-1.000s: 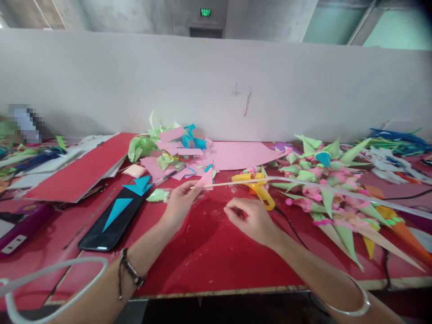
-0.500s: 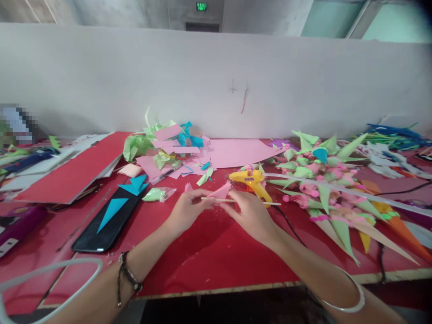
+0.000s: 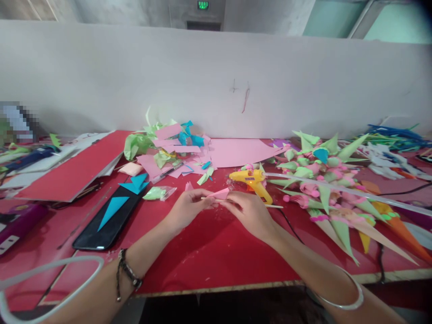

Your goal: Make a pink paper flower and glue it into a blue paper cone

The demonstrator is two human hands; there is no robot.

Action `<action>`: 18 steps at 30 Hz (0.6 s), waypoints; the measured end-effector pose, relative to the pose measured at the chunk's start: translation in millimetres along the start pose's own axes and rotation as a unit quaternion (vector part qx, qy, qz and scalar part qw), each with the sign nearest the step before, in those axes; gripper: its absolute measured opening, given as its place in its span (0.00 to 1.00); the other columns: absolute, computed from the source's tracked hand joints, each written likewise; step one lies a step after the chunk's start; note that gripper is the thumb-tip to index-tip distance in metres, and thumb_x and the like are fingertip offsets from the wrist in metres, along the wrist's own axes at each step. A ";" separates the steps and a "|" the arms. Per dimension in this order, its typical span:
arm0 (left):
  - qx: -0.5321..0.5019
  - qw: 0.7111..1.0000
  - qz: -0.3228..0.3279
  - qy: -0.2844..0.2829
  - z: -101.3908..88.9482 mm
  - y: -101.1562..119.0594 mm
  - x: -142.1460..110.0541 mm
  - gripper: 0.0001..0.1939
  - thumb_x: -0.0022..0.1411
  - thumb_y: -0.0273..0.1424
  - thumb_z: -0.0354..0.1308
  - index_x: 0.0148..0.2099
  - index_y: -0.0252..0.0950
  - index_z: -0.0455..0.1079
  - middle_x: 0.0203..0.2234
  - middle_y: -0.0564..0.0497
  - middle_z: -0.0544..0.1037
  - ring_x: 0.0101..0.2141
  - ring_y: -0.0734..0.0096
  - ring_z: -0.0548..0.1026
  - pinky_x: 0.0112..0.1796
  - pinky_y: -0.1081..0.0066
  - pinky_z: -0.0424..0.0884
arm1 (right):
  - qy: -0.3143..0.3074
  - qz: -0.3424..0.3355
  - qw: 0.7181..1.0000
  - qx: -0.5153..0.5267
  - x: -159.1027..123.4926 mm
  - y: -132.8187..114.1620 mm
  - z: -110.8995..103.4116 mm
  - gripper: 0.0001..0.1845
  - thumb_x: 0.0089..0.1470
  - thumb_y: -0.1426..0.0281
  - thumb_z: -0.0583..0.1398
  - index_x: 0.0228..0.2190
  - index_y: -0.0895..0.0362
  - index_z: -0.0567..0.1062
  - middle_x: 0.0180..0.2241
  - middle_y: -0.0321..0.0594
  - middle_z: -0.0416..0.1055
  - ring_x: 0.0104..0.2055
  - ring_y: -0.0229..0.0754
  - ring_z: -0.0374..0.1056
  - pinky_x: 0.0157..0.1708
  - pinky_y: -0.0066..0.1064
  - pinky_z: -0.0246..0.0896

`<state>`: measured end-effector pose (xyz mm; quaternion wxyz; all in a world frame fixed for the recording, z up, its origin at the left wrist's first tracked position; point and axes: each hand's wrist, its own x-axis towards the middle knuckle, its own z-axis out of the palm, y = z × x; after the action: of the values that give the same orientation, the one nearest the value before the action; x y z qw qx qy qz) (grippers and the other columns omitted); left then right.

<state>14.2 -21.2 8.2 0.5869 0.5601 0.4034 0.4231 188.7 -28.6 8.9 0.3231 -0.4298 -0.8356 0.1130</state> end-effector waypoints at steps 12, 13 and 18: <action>-0.154 0.986 -0.057 0.016 2.2 -3.8 0.5 0.06 0.47 0.31 0.61 0.29 0.34 0.73 0.23 0.53 0.76 0.27 0.81 0.72 0.34 0.80 0.66 | 0.001 0.004 1.000 0.024 0.8 -2.3 0.3 0.15 0.55 0.66 0.51 0.25 0.58 0.73 0.19 0.36 0.68 0.20 0.33 0.60 0.21 0.25 0.49; -0.162 0.986 -0.050 0.011 2.4 -4.3 0.5 0.07 0.48 0.32 0.60 0.29 0.33 0.73 0.24 0.53 0.76 0.28 0.80 0.72 0.34 0.80 0.66 | 0.003 0.013 0.999 0.040 1.1 -2.1 0.7 0.15 0.55 0.66 0.51 0.23 0.59 0.72 0.17 0.35 0.66 0.19 0.32 0.59 0.21 0.24 0.47; -0.125 0.992 0.003 -0.014 3.0 -2.4 -1.4 0.07 0.52 0.31 0.57 0.31 0.33 0.72 0.28 0.50 0.76 0.32 0.77 0.73 0.37 0.78 0.67 | -0.020 0.076 0.986 0.144 2.8 -3.7 -0.9 0.16 0.54 0.68 0.50 0.18 0.59 0.65 0.14 0.31 0.59 0.17 0.30 0.56 0.18 0.23 0.46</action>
<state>16.7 -23.4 5.9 0.6568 0.4893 0.3374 0.4641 185.7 -28.7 12.5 0.3556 -0.4388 -0.7815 0.2650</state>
